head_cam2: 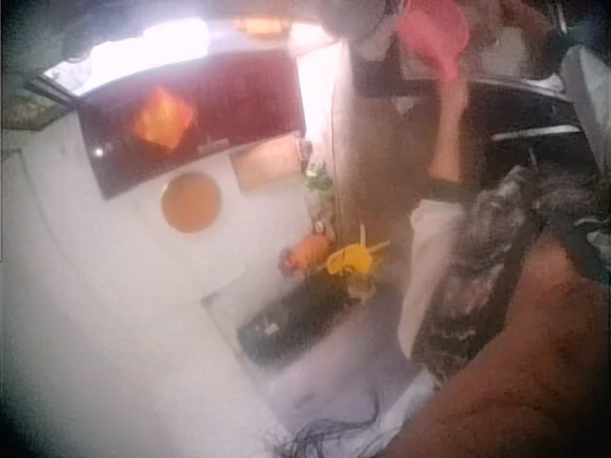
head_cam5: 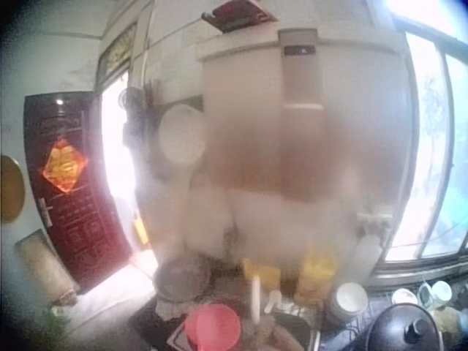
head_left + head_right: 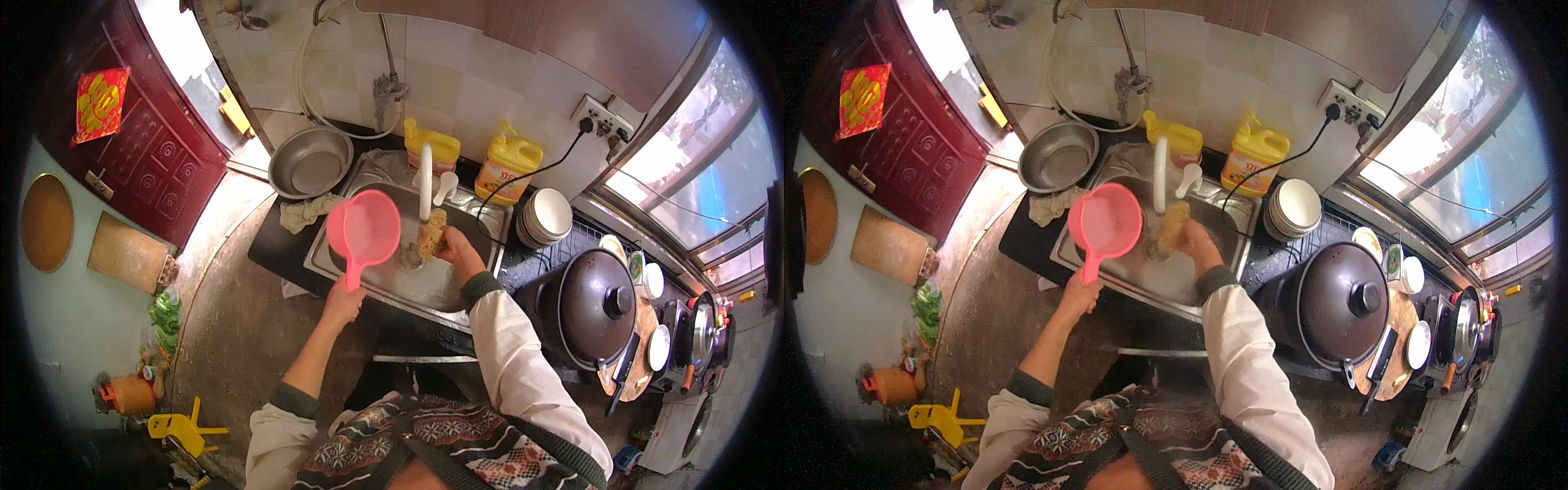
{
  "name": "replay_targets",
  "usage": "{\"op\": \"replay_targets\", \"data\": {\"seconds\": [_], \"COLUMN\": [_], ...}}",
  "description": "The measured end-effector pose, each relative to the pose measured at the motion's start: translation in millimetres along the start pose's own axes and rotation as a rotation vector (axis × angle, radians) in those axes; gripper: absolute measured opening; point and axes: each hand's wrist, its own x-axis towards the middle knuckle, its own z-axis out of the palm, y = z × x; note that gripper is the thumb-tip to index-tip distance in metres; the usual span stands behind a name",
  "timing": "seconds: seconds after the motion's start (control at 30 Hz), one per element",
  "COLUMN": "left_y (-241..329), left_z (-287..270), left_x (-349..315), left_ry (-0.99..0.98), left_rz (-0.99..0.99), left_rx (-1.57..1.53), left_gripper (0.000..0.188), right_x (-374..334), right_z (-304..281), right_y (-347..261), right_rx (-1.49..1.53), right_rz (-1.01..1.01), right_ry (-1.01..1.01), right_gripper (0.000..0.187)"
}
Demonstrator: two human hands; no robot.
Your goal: The person scrubs a large metal pot lid with a sponge under running water, rinses it, and places it on the counter. They also rinse a pink plastic scoop and a sponge at the sink.
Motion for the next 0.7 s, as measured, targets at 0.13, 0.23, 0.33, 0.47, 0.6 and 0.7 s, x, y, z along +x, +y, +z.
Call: {"op": "replay_targets", "data": {"seconds": [0.13,0.23,0.33,0.47,0.6,0.7], "left_y": [12.8,6.3,4.5,19.9,49.1,58.0], "left_z": [10.6,6.3,21.1,51.5,62.7,41.1], "left_x": [8.4,23.7,46.8,44.6,31.8,48.2], "left_ry": [-0.096,-0.207,-0.375,-0.492,-0.614,-0.594], "left_rz": [-0.151,-0.253,-0.348,-0.387,-0.294,-0.318], "left_rx": [-0.137,-0.224,-0.294,-0.113,-0.018,-0.029], "left_gripper": [0.017,0.014,0.015,0.015,0.012,0.014], "right_x": [20.8,-7.0,-22.5,-54.4,-48.5,-1.3], "right_z": [16.8,35.5,21.9,36.6,51.1,21.4], "right_y": [-21.0,-32.6,-33.6,-9.9,21.0,42.6], "right_rx": [0.147,-0.007,-0.116,-0.212,-0.725,-1.317], "right_rz": [-0.139,-0.215,-0.025,0.078,-0.349,-0.941], "right_ry": [-0.101,-0.119,-0.113,-0.084,-0.116,-0.307], "right_gripper": [0.031,0.031,0.031,0.031,0.037,0.038]}}
